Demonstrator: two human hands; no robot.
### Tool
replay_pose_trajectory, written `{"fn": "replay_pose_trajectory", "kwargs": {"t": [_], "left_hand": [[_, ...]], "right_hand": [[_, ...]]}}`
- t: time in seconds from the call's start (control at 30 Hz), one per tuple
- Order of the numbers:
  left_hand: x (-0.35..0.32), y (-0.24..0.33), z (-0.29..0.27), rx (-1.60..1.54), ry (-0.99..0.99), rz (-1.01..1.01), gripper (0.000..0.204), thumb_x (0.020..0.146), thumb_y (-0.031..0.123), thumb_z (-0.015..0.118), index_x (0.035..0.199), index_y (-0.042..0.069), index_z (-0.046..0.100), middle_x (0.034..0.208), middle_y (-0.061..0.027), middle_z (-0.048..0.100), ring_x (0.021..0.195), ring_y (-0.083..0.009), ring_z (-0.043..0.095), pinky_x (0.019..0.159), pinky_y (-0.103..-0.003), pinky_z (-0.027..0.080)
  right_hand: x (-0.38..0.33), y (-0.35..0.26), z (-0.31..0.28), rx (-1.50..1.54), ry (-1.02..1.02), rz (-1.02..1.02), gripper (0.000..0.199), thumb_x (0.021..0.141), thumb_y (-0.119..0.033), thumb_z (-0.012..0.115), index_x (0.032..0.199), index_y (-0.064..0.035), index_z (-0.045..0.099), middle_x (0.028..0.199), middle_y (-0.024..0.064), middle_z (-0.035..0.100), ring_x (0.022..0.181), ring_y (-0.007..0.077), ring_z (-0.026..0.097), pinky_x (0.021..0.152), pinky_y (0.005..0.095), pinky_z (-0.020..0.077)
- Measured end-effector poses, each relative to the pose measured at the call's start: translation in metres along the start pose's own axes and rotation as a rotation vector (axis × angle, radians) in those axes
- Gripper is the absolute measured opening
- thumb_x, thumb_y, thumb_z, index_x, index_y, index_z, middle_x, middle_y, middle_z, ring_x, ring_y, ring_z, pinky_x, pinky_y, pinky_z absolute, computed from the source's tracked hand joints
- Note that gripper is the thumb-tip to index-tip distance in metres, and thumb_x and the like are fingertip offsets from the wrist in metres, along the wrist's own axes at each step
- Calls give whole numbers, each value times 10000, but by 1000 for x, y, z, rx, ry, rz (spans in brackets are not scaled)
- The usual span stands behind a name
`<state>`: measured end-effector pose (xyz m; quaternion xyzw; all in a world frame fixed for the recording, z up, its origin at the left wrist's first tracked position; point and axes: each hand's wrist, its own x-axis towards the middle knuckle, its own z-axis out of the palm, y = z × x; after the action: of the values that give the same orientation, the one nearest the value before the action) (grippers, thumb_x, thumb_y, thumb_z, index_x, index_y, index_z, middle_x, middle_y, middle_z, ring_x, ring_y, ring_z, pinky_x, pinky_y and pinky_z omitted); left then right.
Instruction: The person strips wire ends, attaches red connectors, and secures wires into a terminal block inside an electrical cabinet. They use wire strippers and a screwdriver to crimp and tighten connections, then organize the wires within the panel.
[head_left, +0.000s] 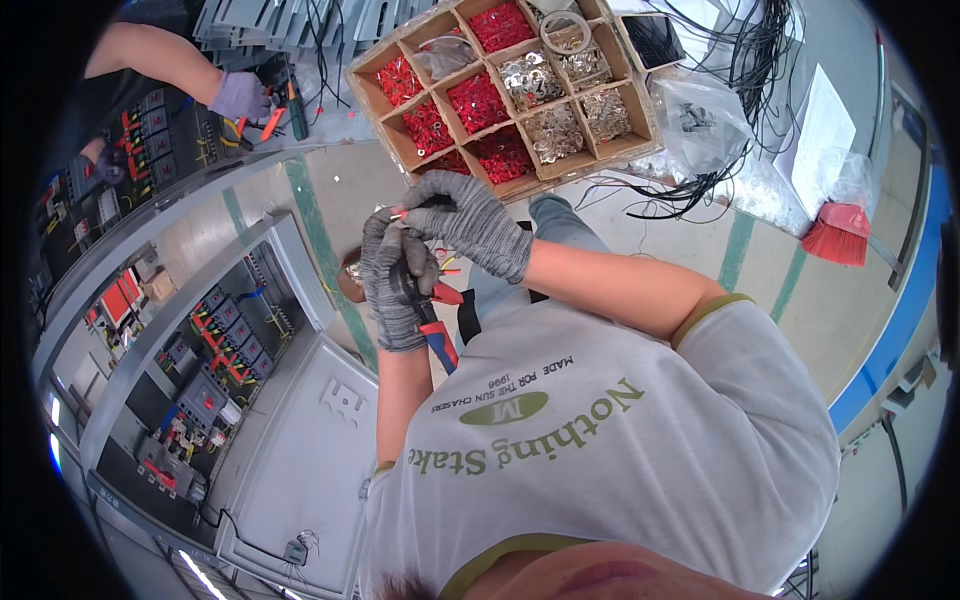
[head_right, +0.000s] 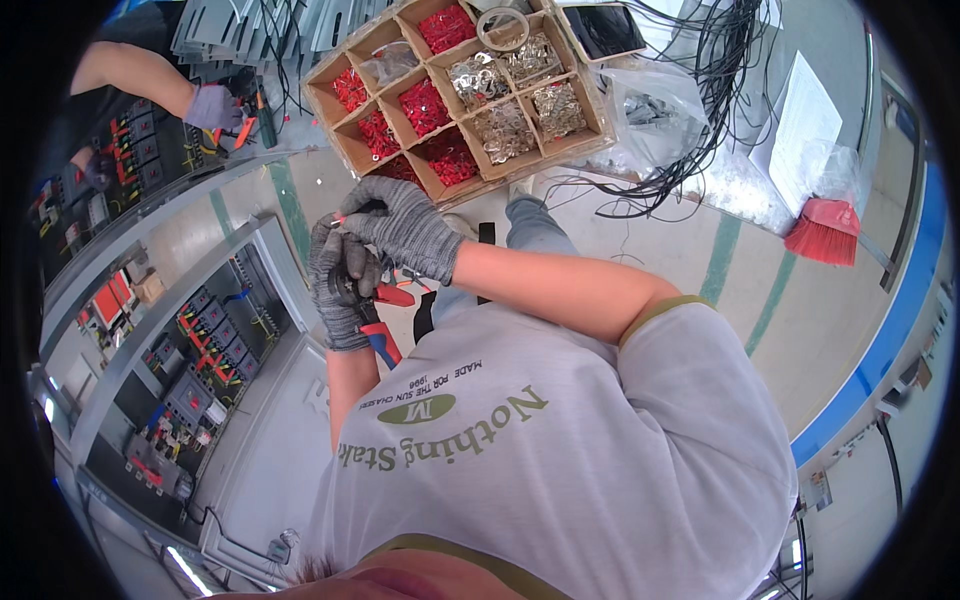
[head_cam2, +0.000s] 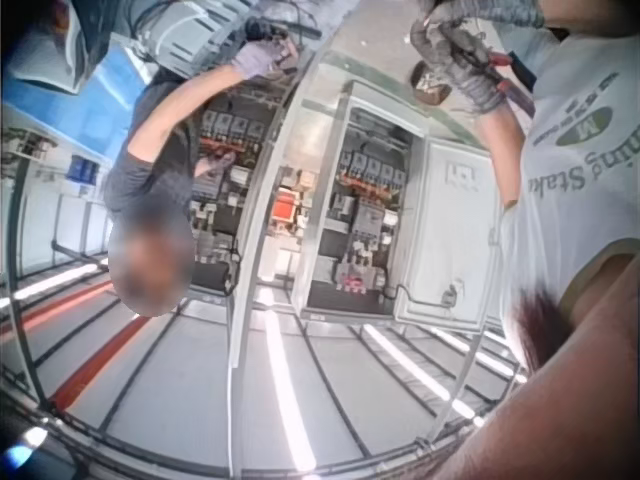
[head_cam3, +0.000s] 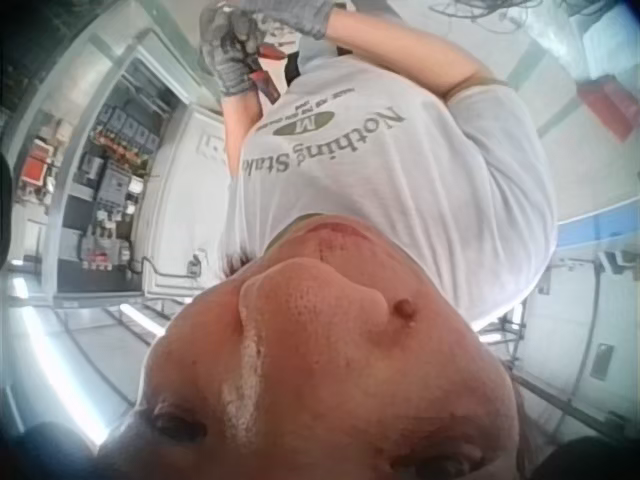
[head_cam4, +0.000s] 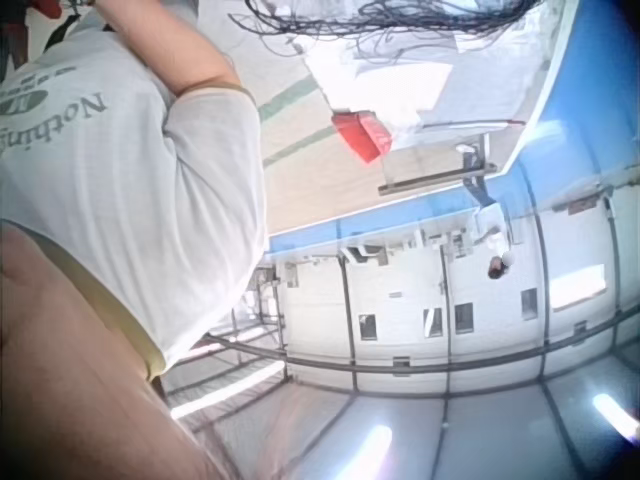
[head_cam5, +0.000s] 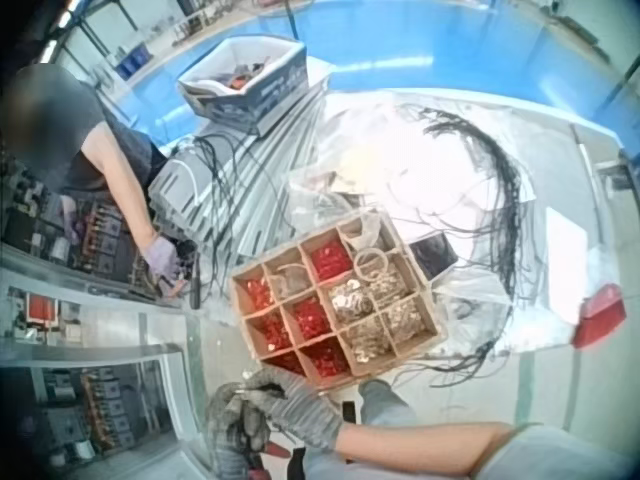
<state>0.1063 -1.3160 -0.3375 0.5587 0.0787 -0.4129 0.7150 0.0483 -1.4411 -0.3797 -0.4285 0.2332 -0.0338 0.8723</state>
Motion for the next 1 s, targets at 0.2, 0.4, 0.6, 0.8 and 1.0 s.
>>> {"fn": "replay_pose_trajectory", "kwargs": {"t": [0.2,0.4,0.6,0.8,1.0], "left_hand": [[-1,-4,4,55,60,77,143,952,160,505,1043,50,510,601,-60,486,343,-146,416,316,-255,356],[0,2,4,-51,24,50,112,958,159,505,978,48,506,595,-51,474,333,-136,395,299,-252,328],[4,-4,-13,-160,35,-20,118,974,174,466,1009,70,509,603,-46,480,312,-156,389,302,-261,324],[5,-10,-19,-225,-9,-54,112,968,165,479,1006,68,520,592,-47,477,305,-156,386,300,-270,327],[4,-18,-30,-266,42,-28,118,947,165,515,1003,62,519,606,-56,472,321,-145,386,307,-266,330]], "right_hand": [[-7,-4,1,95,-68,125,113,839,-105,654,892,-31,586,766,20,610,757,106,592,694,250,500],[4,-49,-31,-715,-146,-369,163,811,-152,678,899,-33,609,819,79,636,797,217,637,726,325,508],[70,-85,-119,-1843,-89,24,218,802,-58,576,1007,-42,649,969,190,653,910,359,638,784,418,527],[127,-49,-133,-1927,-150,334,246,849,-133,577,1058,-61,684,1094,191,642,988,358,636,822,444,526],[133,-41,-132,-1846,-48,302,240,861,-161,555,1036,-70,691,1106,199,632,1011,356,626,835,456,516]]}}
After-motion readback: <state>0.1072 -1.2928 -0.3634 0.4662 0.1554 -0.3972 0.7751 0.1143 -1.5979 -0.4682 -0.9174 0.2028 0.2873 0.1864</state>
